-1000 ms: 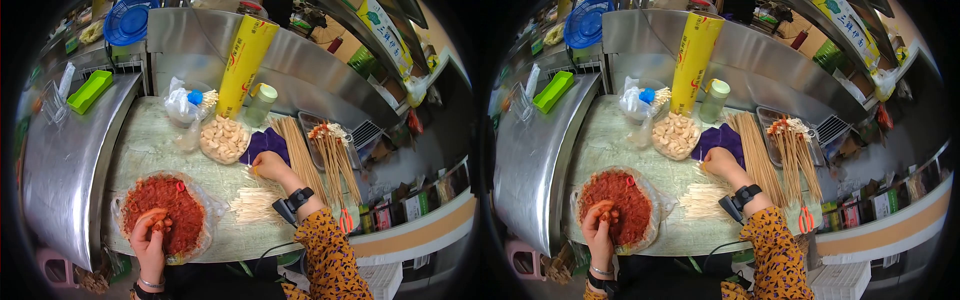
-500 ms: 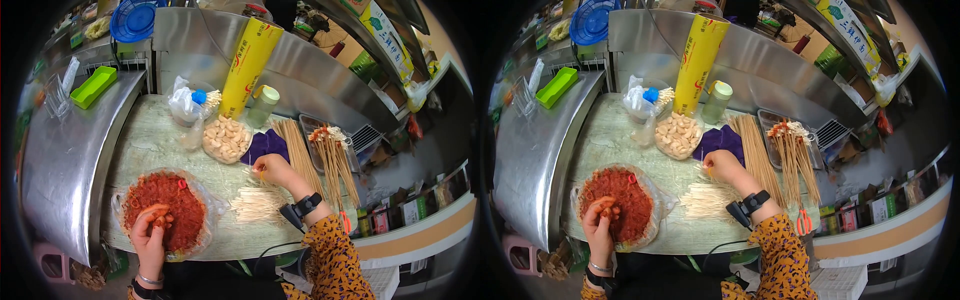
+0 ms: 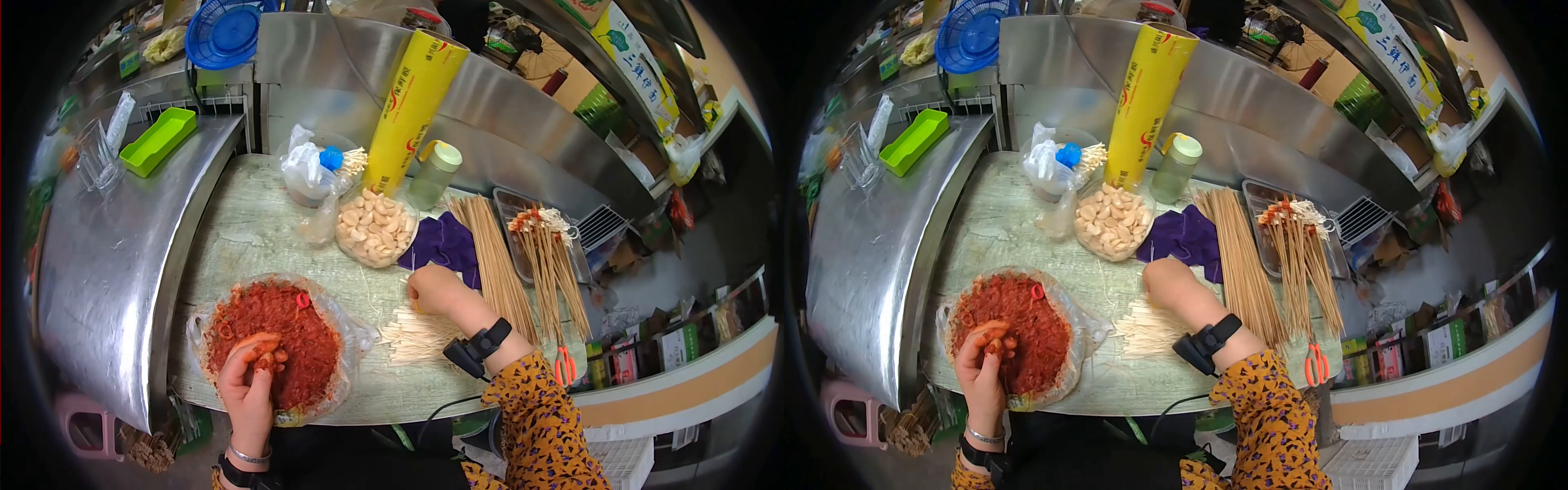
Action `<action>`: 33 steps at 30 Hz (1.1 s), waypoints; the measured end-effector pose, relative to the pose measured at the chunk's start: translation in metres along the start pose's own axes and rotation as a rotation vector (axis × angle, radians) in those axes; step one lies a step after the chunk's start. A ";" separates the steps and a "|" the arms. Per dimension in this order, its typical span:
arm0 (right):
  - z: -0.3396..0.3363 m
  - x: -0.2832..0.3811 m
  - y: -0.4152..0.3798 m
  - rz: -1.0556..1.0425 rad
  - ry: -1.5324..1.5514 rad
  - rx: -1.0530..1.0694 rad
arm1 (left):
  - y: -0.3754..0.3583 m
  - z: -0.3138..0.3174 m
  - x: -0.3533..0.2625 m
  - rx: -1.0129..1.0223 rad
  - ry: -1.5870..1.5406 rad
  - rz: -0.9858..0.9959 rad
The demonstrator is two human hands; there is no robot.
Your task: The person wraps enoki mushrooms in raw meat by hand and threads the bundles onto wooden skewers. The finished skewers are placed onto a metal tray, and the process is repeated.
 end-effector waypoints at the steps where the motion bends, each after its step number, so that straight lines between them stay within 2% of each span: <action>1: 0.000 0.002 0.000 -0.003 0.000 0.002 | 0.000 0.000 0.000 -0.005 -0.019 -0.014; 4: 0.000 0.008 -0.006 -0.013 -0.036 -0.017 | 0.000 0.001 -0.002 -0.004 -0.029 0.016; 6: -0.014 0.004 -0.017 -0.092 0.124 -0.156 | 0.001 0.001 0.000 0.003 -0.020 0.030; 7: -0.016 -0.001 -0.021 -0.093 0.119 -0.160 | 0.001 0.001 0.000 0.006 -0.014 0.037; 9: -0.023 -0.020 -0.031 -0.021 0.567 -0.211 | 0.000 0.001 0.000 0.003 -0.016 0.037; 10: -0.024 -0.025 -0.033 -0.010 0.645 -0.241 | 0.000 0.002 0.000 0.003 -0.014 0.035; 14: -0.023 -0.032 -0.040 0.006 0.618 -0.198 | -0.001 0.001 0.000 -0.013 -0.009 0.051; 20: -0.055 -0.053 -0.063 -0.113 0.522 -0.370 | 0.000 0.001 0.000 0.008 -0.012 0.036; 23: -0.077 -0.071 -0.092 -0.098 0.667 -0.388 | -0.001 0.003 -0.001 0.010 -0.001 0.001; 25: -0.088 -0.081 -0.114 -0.051 0.902 -0.380 | -0.001 0.003 -0.001 -0.005 0.013 0.002; 27: -0.094 -0.085 -0.129 -0.038 0.945 -0.383 | -0.001 0.002 0.000 0.011 0.016 0.011; 32: -0.105 -0.052 -0.153 -0.116 1.186 -0.329 | -0.002 -0.001 0.009 -0.011 -0.006 -0.017; 33: -0.105 -0.041 -0.156 -0.132 1.201 -0.322 | -0.001 0.000 0.005 -0.011 0.082 0.037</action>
Point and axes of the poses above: each hand's wrist, its own y-axis towards the middle knuckle, its own z-axis out of the palm, x = y × z, the point moved 6 cm from there along y, towards the middle knuckle, and after that the axes turned 4 degrees about z, right-handed, at the moved point
